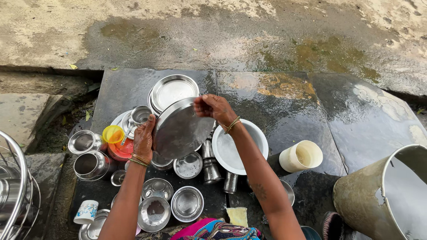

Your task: The person washes several metal plates, cups, and bowls by hand using a sponge, then places them into a wire basket.

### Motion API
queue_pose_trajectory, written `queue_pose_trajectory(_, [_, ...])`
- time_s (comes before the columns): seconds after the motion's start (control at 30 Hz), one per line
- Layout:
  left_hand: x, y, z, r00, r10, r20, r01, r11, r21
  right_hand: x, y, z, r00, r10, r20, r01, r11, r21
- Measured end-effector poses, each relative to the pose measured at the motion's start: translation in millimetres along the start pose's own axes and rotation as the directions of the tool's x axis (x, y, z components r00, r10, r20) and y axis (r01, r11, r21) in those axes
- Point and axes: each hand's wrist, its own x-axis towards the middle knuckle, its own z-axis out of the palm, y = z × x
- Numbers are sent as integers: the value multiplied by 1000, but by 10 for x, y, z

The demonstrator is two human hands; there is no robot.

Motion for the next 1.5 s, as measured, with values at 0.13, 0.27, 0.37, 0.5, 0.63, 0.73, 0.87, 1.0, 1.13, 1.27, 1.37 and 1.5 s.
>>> queue_pose_trajectory(0.13, [101, -165, -134, 997, 64, 45, -62, 997, -36, 7, 36, -205, 983, -146, -116, 112, 959, -260])
queue_pose_trajectory(0.27, [51, -174, -127, 999, 25, 25, -20, 981, -194, -139, 507, -746, 970, -107, -216, 50, 966, -255])
queue_pose_trajectory(0.37, [2, -137, 5, 999, 20, 47, 0, 926, -377, -327, 820, -903, 965, 47, -258, -74, 993, -95])
queue_pose_trajectory(0.5, [17, -139, 165, 995, 31, 92, 32, 791, -610, -612, 1115, -1007, 959, 161, -231, -179, 982, -59])
queue_pose_trajectory(0.63, [27, -151, 283, 1000, 1, 4, 2, 820, -573, -781, 1653, -1535, 812, 286, -509, -298, 953, 61])
queue_pose_trajectory(0.73, [80, -157, 317, 997, 45, -63, -72, 828, -556, -886, 2120, -1897, 601, 434, -671, -403, 890, 215])
queue_pose_trajectory(0.87, [265, -138, 373, 989, -71, -131, -8, 851, -526, -876, 2297, -1971, 547, 445, -709, -244, 895, 374])
queue_pose_trajectory(1.0, [350, -235, 500, 958, -160, -237, 19, 861, -508, -599, 1835, -1548, 889, 256, -380, -10, 841, 542])
queue_pose_trajectory(1.13, [378, -543, 621, 941, -268, -207, 97, 799, -593, -424, 778, -610, 993, 68, -95, -45, 973, 228])
queue_pose_trajectory(1.27, [402, -777, 889, 974, -179, -139, 74, 832, -550, -525, 131, -167, 995, -99, 30, 93, 982, 162])
queue_pose_trajectory(1.37, [379, -622, 1041, 977, -177, -118, 130, 937, -325, -672, 357, -610, 921, -174, -349, 258, 943, 209])
queue_pose_trajectory(1.5, [294, -134, 1208, 930, 190, 315, -267, 938, 222, -839, 1272, -1457, 641, 264, -720, 39, 926, 374])
